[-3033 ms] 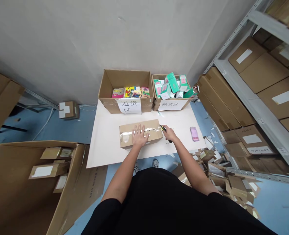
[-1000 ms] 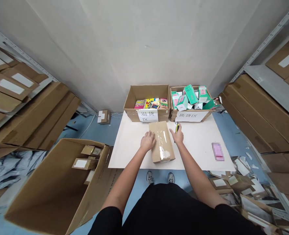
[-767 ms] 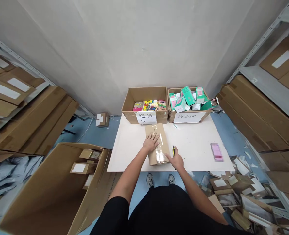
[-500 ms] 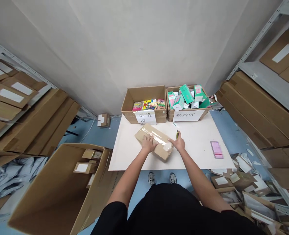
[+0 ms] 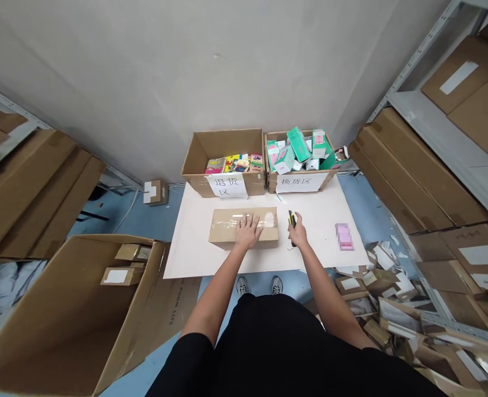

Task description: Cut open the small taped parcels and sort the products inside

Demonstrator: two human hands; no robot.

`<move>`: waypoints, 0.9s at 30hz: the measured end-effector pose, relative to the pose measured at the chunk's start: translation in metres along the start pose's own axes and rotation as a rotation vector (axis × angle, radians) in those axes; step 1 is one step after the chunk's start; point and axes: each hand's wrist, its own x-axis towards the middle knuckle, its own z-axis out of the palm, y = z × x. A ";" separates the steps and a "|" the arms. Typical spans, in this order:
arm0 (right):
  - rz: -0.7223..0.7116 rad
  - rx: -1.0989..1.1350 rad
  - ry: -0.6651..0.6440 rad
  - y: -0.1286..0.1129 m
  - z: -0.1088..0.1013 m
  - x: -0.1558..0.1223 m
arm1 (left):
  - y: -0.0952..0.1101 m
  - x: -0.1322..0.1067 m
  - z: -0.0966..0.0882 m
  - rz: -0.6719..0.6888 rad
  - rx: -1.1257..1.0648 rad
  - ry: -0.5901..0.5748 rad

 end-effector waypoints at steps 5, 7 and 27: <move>-0.069 -0.041 -0.131 0.007 -0.005 -0.032 | -0.003 -0.001 0.021 0.009 -0.003 -0.011; -0.096 -0.121 -0.128 0.001 -0.005 -0.035 | -0.003 -0.004 0.024 0.016 -0.004 0.001; -0.094 -0.441 -0.177 -0.040 0.001 -0.029 | 0.002 -0.005 0.022 0.002 -0.046 -0.003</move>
